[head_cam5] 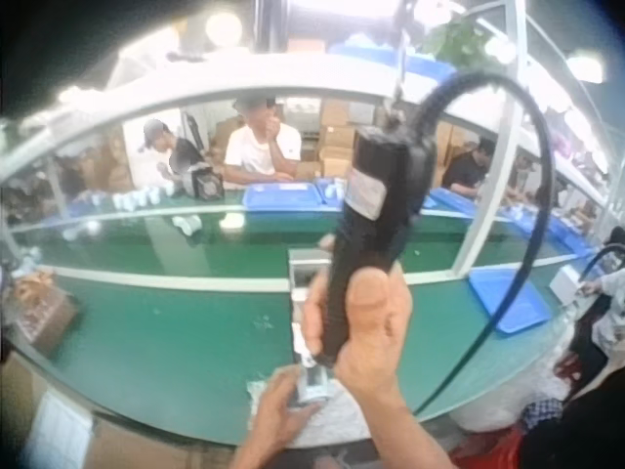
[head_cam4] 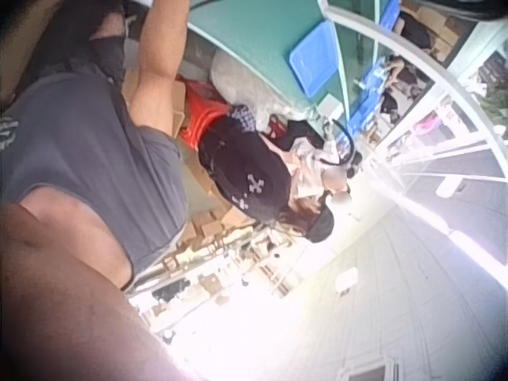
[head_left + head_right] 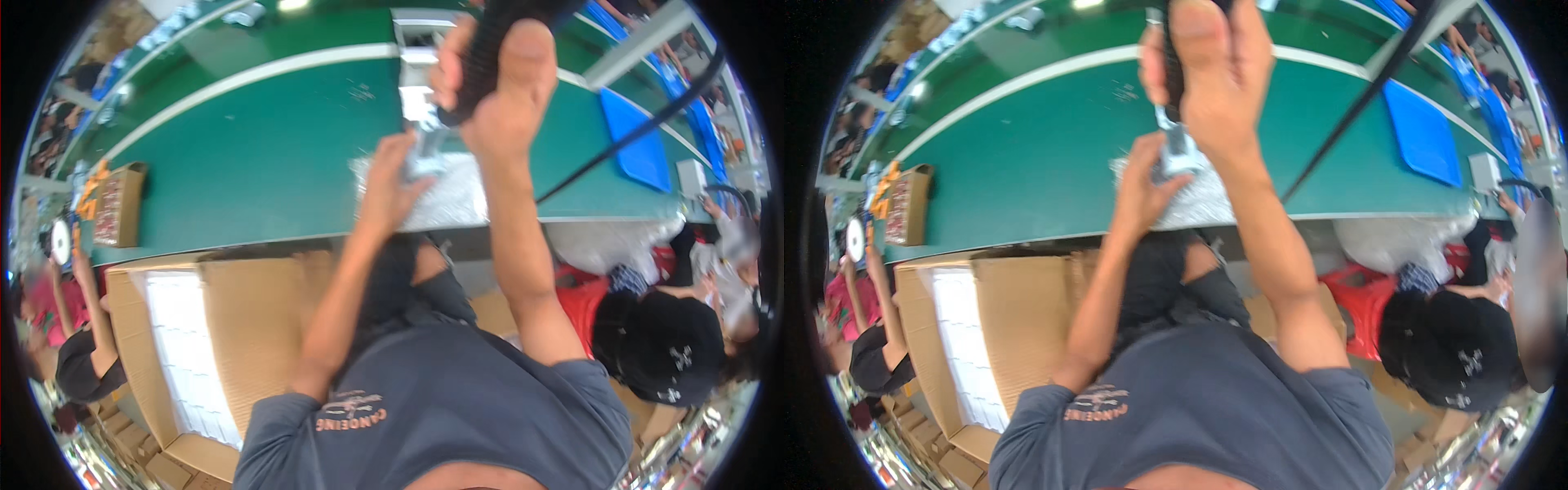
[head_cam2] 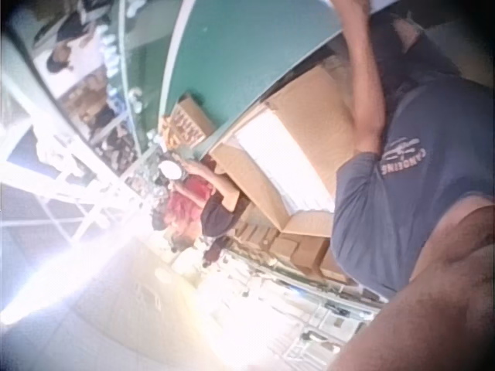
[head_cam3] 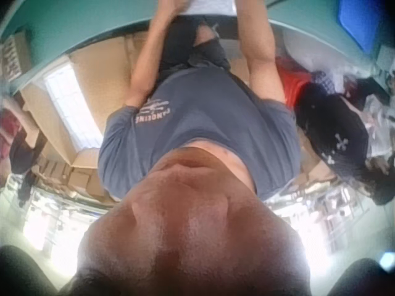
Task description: Assemble small plastic fans by attaching motors and housings using an electric screwdriver.
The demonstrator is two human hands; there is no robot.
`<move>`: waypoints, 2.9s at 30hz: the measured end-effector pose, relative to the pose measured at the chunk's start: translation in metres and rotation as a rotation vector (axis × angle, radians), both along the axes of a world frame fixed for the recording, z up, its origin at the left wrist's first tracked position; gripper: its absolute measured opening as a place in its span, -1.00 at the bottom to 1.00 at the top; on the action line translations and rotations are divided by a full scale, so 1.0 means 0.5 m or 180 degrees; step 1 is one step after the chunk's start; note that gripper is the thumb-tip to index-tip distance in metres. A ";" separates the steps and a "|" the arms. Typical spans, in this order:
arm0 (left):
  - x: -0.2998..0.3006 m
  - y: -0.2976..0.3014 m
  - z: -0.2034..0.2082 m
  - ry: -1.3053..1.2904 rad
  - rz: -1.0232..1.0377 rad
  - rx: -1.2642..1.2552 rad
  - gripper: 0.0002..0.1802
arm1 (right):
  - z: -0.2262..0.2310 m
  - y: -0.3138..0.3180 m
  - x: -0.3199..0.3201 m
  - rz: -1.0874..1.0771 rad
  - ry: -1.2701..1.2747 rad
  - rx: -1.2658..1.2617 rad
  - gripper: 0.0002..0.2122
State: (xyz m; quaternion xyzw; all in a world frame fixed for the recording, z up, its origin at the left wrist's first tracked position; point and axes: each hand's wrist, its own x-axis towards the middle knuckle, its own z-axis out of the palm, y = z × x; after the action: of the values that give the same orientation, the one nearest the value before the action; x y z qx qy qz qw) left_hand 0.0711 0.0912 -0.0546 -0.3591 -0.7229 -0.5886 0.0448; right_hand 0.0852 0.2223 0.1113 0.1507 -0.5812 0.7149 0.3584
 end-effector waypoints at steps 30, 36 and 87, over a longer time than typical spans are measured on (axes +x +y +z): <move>-0.434 -0.085 -0.012 -0.0992 0.0508 -0.0153 -0.45 | -0.018 0.108 0.078 0.0415 0.0519 -0.0624 -0.39; -0.204 -0.162 0.030 -0.0494 0.1217 0.0006 -0.66 | -0.014 -0.004 -0.056 0.0426 0.0368 -0.0858 -0.82; -0.203 -0.106 0.011 0.0010 0.1270 -0.0921 -0.40 | -0.033 0.013 -0.141 -0.0516 -0.1616 0.1196 -0.57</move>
State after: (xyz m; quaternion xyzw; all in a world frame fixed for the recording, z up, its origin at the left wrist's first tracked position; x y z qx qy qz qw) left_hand -0.0304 0.0382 -0.0494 -0.2128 -0.8562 -0.4579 0.1093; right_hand 0.0149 0.2289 0.0949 -0.0157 -0.7839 0.5790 0.2237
